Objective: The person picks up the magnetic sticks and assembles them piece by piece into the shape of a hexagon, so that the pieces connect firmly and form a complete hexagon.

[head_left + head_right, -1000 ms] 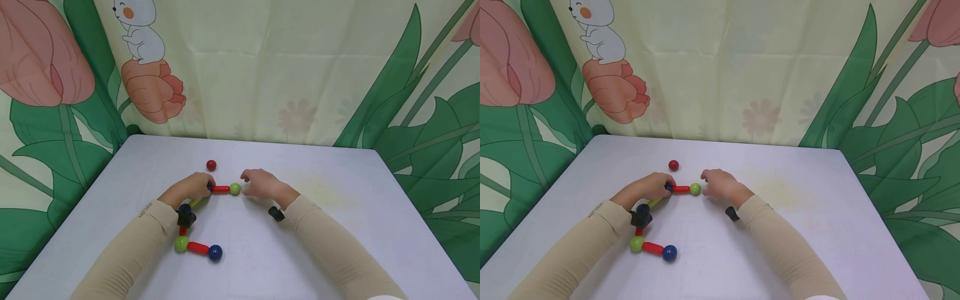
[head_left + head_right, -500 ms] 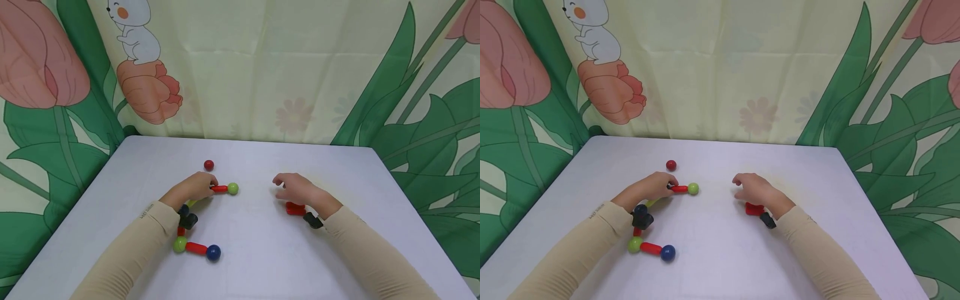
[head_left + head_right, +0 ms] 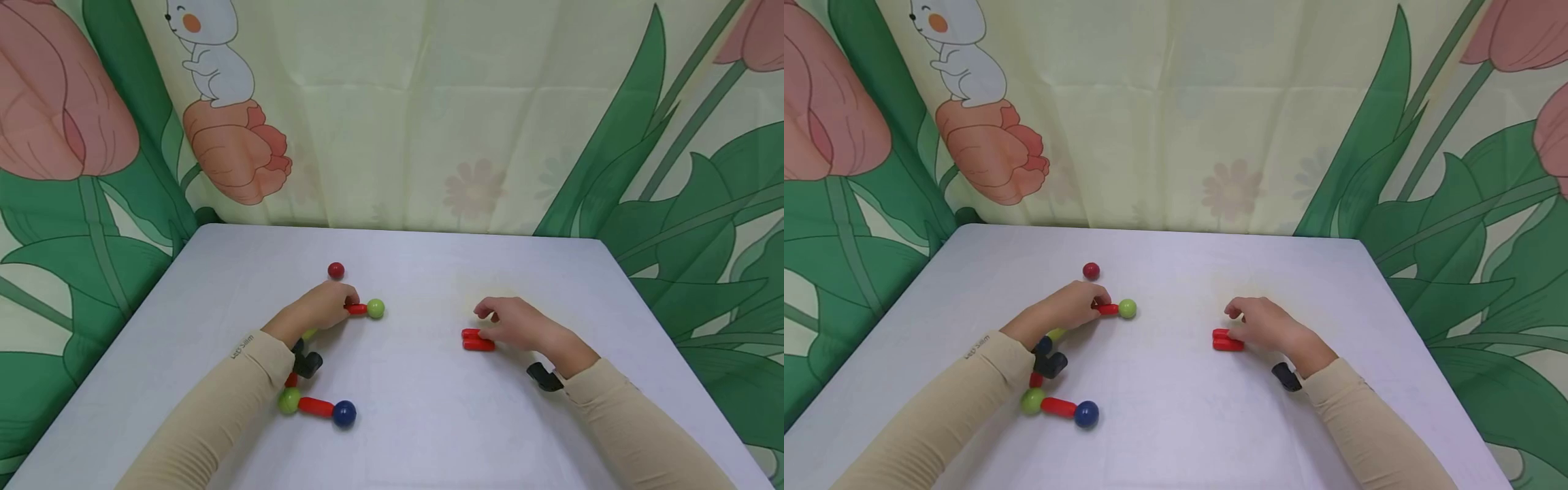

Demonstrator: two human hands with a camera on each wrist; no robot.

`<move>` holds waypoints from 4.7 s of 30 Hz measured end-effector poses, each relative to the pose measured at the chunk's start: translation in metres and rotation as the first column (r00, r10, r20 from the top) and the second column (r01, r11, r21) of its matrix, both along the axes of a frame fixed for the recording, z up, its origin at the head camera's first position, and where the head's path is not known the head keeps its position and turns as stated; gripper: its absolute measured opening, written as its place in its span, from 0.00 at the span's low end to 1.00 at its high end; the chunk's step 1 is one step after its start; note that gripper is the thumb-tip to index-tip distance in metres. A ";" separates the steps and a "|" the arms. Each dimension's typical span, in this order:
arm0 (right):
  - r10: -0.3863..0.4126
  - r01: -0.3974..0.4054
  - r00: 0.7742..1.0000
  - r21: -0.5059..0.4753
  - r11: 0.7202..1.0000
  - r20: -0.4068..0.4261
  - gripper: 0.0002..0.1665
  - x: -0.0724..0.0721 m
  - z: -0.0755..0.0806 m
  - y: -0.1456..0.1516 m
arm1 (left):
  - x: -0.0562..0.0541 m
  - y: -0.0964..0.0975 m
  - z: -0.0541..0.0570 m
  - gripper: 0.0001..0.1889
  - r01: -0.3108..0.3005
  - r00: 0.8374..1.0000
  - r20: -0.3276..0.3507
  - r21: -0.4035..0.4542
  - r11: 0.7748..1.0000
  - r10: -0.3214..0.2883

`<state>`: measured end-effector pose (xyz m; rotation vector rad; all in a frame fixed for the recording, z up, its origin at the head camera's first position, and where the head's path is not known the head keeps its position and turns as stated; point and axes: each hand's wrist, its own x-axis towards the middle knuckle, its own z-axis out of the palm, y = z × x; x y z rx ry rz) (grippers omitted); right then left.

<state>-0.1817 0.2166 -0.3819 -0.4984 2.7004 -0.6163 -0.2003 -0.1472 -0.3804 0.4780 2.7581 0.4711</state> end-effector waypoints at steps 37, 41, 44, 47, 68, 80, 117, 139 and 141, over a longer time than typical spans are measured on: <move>0.093 -0.089 0.993 0.065 0.994 -0.070 0.09 -0.023 -0.003 -0.060 | 0.000 -0.002 -0.003 0.15 0.001 1.000 0.012 0.016 1.000 -0.001; 0.126 -0.121 0.988 0.056 0.991 -0.093 0.10 -0.027 0.000 -0.077 | 0.001 -0.002 -0.002 0.15 0.000 1.000 0.011 0.018 1.000 -0.001; 0.133 -0.128 0.987 0.055 0.990 -0.087 0.09 -0.030 0.001 -0.090 | 0.001 -0.002 -0.002 0.15 -0.002 1.000 0.011 0.023 1.000 0.002; 0.136 -0.131 0.987 0.067 0.989 -0.080 0.09 -0.032 0.000 -0.101 | 0.002 -0.002 -0.002 0.14 -0.002 1.000 0.014 0.024 1.000 0.002; 0.151 -0.146 0.986 0.075 0.987 -0.070 0.09 -0.037 -0.008 -0.133 | 0.003 -0.001 0.001 0.14 -0.013 1.000 0.021 0.021 1.000 0.013; 0.169 -0.163 0.983 0.081 0.983 -0.075 0.10 -0.037 -0.001 -0.143 | 0.002 0.000 0.000 0.15 -0.024 0.999 0.031 0.011 1.000 0.024; 0.148 -0.143 0.985 0.060 0.988 -0.091 0.19 -0.049 -0.005 -0.140 | 0.015 -0.060 0.009 0.15 -0.103 0.980 0.168 -0.048 0.993 0.110; 0.244 -0.236 0.959 0.073 0.969 -0.145 0.25 -0.096 0.004 -0.211 | -0.001 -0.051 0.009 0.25 -0.095 0.988 0.118 -0.015 0.995 0.096; 0.242 -0.234 0.961 0.073 0.970 -0.137 0.25 -0.099 0.003 -0.217 | -0.001 -0.051 0.009 0.23 -0.087 0.989 0.117 -0.004 0.996 0.087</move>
